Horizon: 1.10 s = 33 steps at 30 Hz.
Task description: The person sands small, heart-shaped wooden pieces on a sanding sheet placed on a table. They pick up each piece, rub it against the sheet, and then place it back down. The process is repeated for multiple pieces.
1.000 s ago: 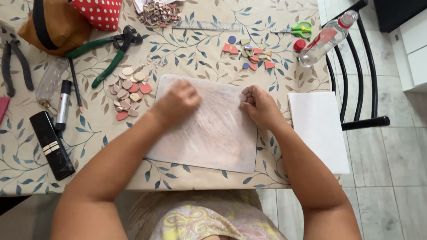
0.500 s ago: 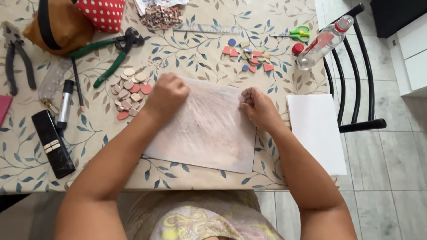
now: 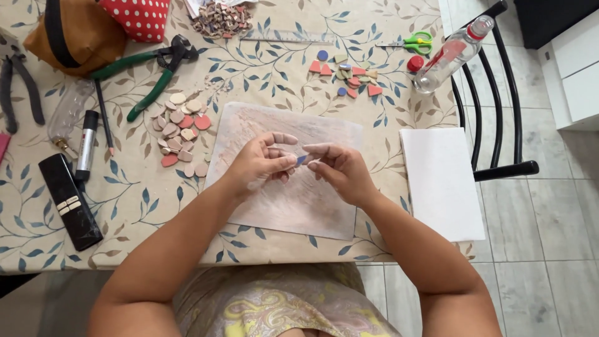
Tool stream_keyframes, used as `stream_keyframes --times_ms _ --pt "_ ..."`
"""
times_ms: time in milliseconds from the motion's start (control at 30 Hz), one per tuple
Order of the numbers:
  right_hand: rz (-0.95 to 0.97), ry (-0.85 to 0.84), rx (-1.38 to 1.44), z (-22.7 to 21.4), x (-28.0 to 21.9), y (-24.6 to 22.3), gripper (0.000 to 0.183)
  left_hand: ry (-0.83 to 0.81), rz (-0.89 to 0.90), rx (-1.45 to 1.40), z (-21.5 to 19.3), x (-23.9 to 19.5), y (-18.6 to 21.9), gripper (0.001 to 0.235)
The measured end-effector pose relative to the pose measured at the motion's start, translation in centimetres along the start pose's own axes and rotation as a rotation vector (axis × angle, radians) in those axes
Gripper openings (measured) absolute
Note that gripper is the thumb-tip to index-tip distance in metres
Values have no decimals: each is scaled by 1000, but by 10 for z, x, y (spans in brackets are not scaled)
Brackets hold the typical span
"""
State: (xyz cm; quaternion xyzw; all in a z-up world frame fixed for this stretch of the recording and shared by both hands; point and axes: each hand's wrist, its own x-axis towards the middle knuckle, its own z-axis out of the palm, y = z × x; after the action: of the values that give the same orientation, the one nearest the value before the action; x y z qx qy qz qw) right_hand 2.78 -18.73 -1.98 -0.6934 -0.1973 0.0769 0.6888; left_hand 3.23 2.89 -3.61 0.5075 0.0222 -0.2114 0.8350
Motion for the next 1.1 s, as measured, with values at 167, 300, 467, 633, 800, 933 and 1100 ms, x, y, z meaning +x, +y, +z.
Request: stream_keyframes --times_ms 167,300,467,633,800,933,1100 --pt "12 7 32 -3 -3 12 22 -8 22 72 7 -3 -2 51" --pt "-21 34 12 -4 -3 11 16 -50 75 114 15 -7 1 49" --pt "-119 34 -146 -1 -7 2 13 -101 76 151 7 -5 -6 50" --pt "-249 37 -297 -1 -5 -9 4 -100 63 165 4 -8 3 46" --pt "-312 41 -304 -4 -3 -2 3 -41 113 223 7 -10 8 41" --pt "-376 52 -436 -2 -3 -1 3 -20 142 274 8 -12 7 42" --pt "-313 110 -334 1 -3 0 3 124 672 800 8 -10 -1 31"
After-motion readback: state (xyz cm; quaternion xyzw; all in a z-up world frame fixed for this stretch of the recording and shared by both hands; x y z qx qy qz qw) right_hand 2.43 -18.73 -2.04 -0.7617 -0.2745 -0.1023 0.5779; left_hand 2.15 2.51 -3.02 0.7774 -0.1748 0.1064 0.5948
